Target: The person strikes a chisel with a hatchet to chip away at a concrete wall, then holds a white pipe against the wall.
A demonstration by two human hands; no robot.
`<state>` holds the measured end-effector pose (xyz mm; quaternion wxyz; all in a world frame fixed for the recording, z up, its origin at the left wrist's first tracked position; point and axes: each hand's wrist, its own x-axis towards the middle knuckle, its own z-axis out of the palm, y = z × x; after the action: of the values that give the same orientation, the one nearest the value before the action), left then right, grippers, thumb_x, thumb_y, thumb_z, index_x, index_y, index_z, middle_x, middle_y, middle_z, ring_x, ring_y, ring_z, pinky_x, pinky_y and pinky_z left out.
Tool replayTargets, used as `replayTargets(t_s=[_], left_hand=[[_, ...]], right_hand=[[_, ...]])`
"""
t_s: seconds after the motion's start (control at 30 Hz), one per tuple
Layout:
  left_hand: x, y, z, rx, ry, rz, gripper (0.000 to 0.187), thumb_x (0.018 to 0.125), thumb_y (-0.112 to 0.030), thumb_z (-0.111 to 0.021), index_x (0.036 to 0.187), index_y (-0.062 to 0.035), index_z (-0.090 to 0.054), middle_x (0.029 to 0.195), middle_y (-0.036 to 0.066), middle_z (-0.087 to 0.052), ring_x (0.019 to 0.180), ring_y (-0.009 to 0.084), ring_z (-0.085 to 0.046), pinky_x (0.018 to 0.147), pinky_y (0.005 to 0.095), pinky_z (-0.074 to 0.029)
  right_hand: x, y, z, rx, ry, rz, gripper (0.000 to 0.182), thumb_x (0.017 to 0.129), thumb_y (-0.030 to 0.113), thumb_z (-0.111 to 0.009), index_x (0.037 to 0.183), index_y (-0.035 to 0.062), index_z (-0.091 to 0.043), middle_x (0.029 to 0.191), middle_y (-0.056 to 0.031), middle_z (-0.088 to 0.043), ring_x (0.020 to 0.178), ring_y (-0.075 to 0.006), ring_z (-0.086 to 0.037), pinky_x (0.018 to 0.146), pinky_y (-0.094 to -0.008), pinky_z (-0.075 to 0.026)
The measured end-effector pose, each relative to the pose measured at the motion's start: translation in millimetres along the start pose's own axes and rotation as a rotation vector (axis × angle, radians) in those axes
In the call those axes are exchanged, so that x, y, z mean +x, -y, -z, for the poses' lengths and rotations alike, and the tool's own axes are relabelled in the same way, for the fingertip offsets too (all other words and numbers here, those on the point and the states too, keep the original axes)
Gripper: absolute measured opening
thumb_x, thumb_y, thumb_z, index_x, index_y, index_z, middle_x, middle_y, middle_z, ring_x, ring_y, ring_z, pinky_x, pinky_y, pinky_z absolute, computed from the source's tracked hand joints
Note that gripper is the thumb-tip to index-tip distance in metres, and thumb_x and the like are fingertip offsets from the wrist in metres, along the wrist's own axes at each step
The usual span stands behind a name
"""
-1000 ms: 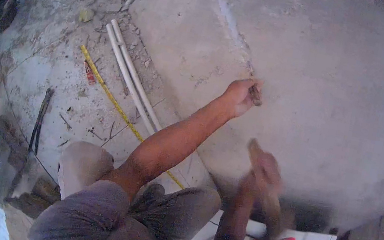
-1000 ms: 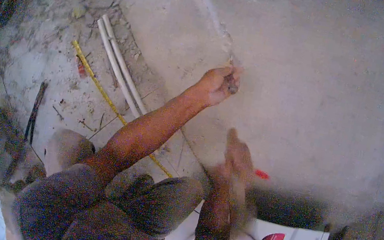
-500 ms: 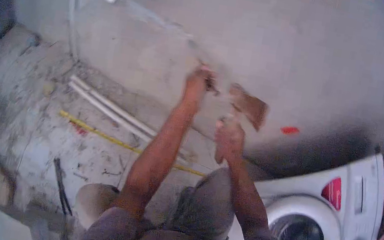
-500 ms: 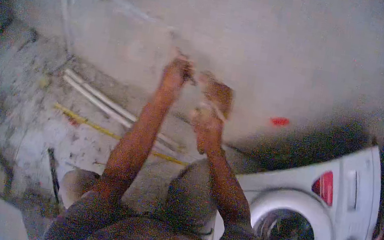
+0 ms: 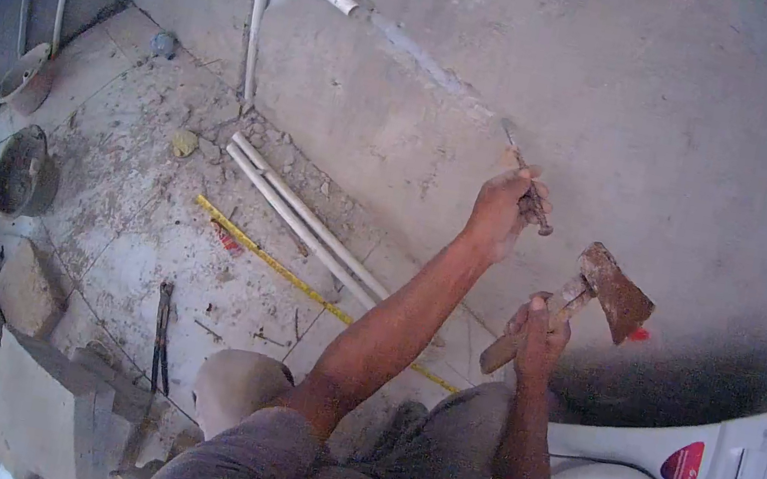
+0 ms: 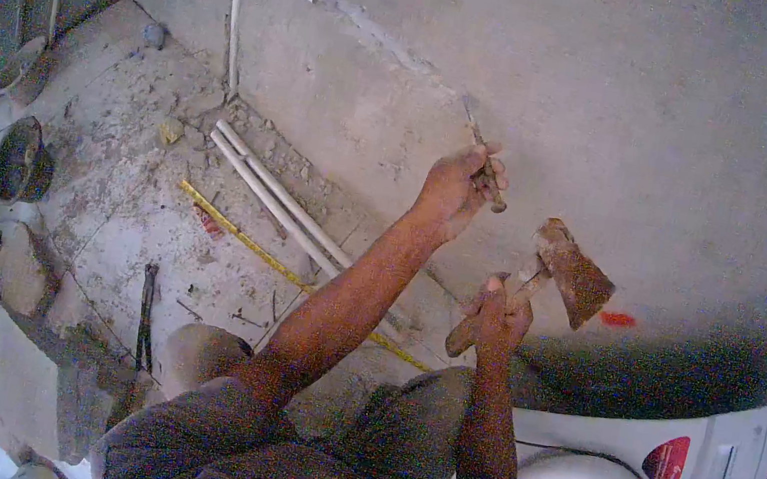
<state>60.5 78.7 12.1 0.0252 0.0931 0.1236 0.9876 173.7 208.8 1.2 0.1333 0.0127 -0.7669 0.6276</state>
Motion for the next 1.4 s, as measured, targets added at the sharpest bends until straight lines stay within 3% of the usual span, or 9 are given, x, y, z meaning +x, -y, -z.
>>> replayTargets(t_s=[0.63, 0.77, 0.83, 1.07, 1.17, 1.2, 1.3, 1.37, 1.4], left_hand=[[-2.8, 2.1, 1.0, -0.051, -0.018, 0.036, 0.027, 0.085, -0.020, -0.037, 0.103, 0.0002, -0.042, 0.074, 0.006, -0.050, 0.062, 0.0175, -0.050, 0.053, 0.0327, -0.041], [-2.0, -2.4, -0.1, -0.062, -0.020, 0.010, 0.025, 0.084, -0.014, -0.034, 0.102, 0.0025, -0.040, 0.071, 0.009, -0.050, 0.059, 0.0177, -0.051, 0.052, 0.0280, -0.042], [-0.4, -3.4, 0.8, -0.057, -0.022, -0.007, 0.024, 0.084, -0.014, -0.034, 0.102, 0.0028, -0.040, 0.071, 0.009, -0.050, 0.059, 0.0179, -0.051, 0.052, 0.0285, -0.042], [4.9, -17.9, 4.5, -0.243, 0.036, 0.078, 0.022, 0.084, -0.017, -0.036, 0.094, 0.0005, -0.046, 0.071, 0.006, -0.051, 0.061, 0.0169, -0.051, 0.054, 0.0285, -0.042], [13.5, -28.5, 7.7, -0.355, 0.031, 0.128, 0.021, 0.084, -0.017, -0.035, 0.090, -0.0009, -0.047, 0.069, 0.006, -0.052, 0.061, 0.0183, -0.053, 0.057, 0.0303, -0.043], [15.8, -29.3, 8.8, -0.410, 0.009, 0.158, 0.021, 0.084, -0.017, -0.034, 0.089, -0.0016, -0.048, 0.068, 0.005, -0.052, 0.062, 0.0183, -0.053, 0.058, 0.0308, -0.043], [9.5, -44.5, 3.5, -0.363, -0.013, 0.146, 0.020, 0.085, -0.016, -0.034, 0.087, -0.0025, -0.048, 0.067, 0.005, -0.052, 0.062, 0.0184, -0.053, 0.058, 0.0295, -0.044], [4.1, -48.0, -4.2, -0.356, -0.047, 0.142, 0.019, 0.085, -0.016, -0.034, 0.085, -0.0026, -0.047, 0.067, 0.005, -0.052, 0.063, 0.0187, -0.053, 0.058, 0.0292, -0.043], [1.7, -50.6, -6.7, -0.337, -0.080, 0.142, 0.019, 0.085, -0.016, -0.033, 0.084, -0.0028, -0.047, 0.067, 0.005, -0.052, 0.063, 0.0190, -0.053, 0.058, 0.0290, -0.043]], right_hand=[[-2.7, -5.5, -0.8, 0.001, 0.054, 0.076, 0.018, 0.074, 0.015, -0.055, 0.085, 0.0022, -0.050, 0.060, -0.0017, -0.050, 0.049, -0.0093, -0.046, 0.044, -0.0224, -0.038], [-3.3, -5.0, 2.3, -0.021, 0.072, 0.042, 0.019, 0.074, 0.015, -0.055, 0.086, 0.0020, -0.050, 0.060, -0.0019, -0.050, 0.049, -0.0094, -0.047, 0.045, -0.0223, -0.039], [-3.1, -5.1, 0.7, -0.153, 0.080, 0.120, 0.021, 0.077, 0.015, -0.050, 0.090, 0.0002, -0.045, 0.058, -0.0034, -0.047, 0.049, -0.0114, -0.047, 0.045, -0.0244, -0.040], [-5.3, 22.6, 9.2, -0.308, 0.107, 0.154, 0.026, 0.074, 0.017, -0.052, 0.093, 0.0010, -0.046, 0.062, -0.0040, -0.050, 0.054, -0.0131, -0.048, 0.052, -0.0270, -0.042], [10.2, 84.9, 45.9, -0.698, 0.700, -0.176, 0.039, 0.074, 0.040, -0.051, 0.088, 0.0028, -0.053, 0.067, -0.0059, -0.055, 0.064, -0.0223, -0.053, 0.066, -0.0317, -0.042], [4.6, 98.2, 44.6, -0.704, 0.702, -0.192, 0.039, 0.074, 0.040, -0.051, 0.088, 0.0028, -0.053, 0.067, -0.0059, -0.055, 0.064, -0.0223, -0.053, 0.066, -0.0317, -0.042], [-17.8, 134.4, 16.6, -0.239, 0.664, 0.761, 0.025, 0.072, 0.030, -0.051, 0.082, 0.0073, -0.053, 0.077, -0.0058, -0.054, 0.067, -0.0229, -0.051, 0.066, -0.0350, -0.042], [-15.7, 125.5, -7.1, -1.185, 0.199, 0.488, 0.023, 0.073, 0.028, -0.051, 0.085, 0.0078, -0.054, 0.086, -0.0070, -0.055, 0.073, -0.0245, -0.051, 0.069, -0.0377, -0.041], [-14.7, 121.2, -19.0, -1.619, 0.118, 0.266, 0.023, 0.073, 0.027, -0.051, 0.086, 0.0081, -0.055, 0.090, -0.0076, -0.055, 0.076, -0.0252, -0.052, 0.070, -0.0390, -0.040]])
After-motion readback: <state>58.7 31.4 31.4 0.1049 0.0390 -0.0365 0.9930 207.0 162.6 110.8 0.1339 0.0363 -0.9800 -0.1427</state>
